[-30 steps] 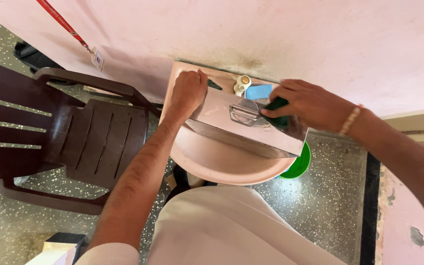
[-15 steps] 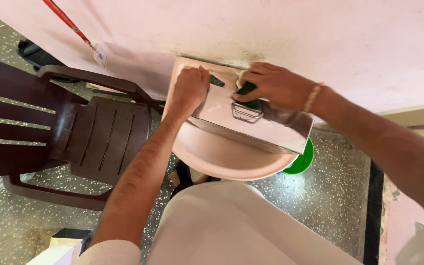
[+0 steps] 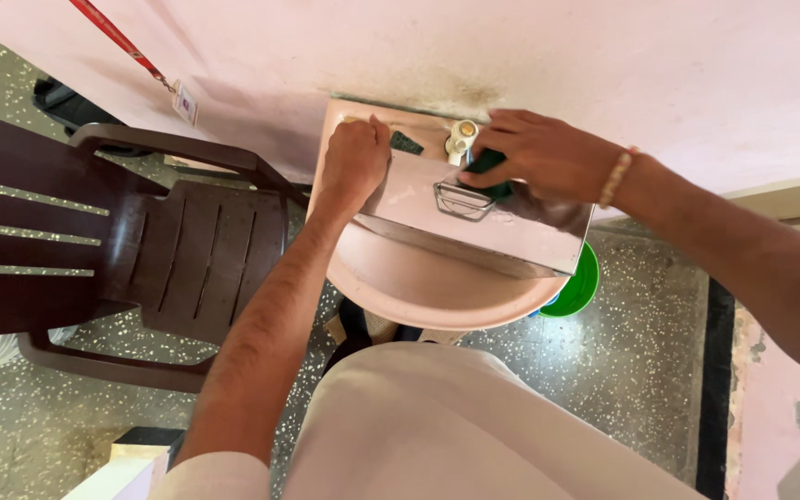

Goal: The person scrubs a rectangular metal box with a green sponge over a pink sink, repeatedly flipping the box to clean all sides. They pour water from a blue jug onto the box and continue scrubbing until the surface appears wet and cleaner.

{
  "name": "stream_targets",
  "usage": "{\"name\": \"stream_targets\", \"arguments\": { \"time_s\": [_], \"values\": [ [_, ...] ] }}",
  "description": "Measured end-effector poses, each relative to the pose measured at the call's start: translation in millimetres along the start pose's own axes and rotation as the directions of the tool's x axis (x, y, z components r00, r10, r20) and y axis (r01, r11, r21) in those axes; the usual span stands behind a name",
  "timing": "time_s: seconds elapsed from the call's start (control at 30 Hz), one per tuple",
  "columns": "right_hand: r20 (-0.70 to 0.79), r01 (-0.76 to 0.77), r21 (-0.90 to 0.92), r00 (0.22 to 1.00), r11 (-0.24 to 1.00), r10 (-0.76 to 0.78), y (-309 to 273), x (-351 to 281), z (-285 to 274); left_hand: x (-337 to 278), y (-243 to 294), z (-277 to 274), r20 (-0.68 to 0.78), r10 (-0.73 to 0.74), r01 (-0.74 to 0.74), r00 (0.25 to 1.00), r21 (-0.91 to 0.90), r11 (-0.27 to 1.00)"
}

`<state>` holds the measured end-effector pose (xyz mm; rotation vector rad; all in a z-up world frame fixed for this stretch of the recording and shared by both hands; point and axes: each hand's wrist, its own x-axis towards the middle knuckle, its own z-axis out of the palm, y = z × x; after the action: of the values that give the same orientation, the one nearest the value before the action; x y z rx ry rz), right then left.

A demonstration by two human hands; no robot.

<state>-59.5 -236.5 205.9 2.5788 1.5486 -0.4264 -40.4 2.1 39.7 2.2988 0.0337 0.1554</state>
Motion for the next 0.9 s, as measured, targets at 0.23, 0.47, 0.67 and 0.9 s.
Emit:
{"name": "stream_targets", "arguments": {
  "time_s": [0.23, 0.47, 0.67, 0.9],
  "values": [
    [0.115, -0.044, -0.070, 0.992, 0.997, 0.052, -12, 44, -2, 0, -4, -2, -0.015, 0.038, -0.038, 0.999, -0.041, 0.998],
    [0.061, -0.096, -0.074, 0.993, 0.993, 0.100, -17, -19, -5, 3, -12, 4, -0.010, 0.098, -0.099, 0.995, -0.012, 0.995],
    [0.052, -0.112, -0.101, 0.992, 0.989, 0.117, -15, -44, -2, 3, -13, 7, -0.034, 0.073, -0.073, 0.997, 0.017, 0.997],
    [-0.076, -0.039, -0.089, 0.997, 0.995, 0.032, -9, 15, 7, 6, -11, 8, -0.029, 0.041, -0.040, 0.999, 0.038, 0.998]
  ]
}}
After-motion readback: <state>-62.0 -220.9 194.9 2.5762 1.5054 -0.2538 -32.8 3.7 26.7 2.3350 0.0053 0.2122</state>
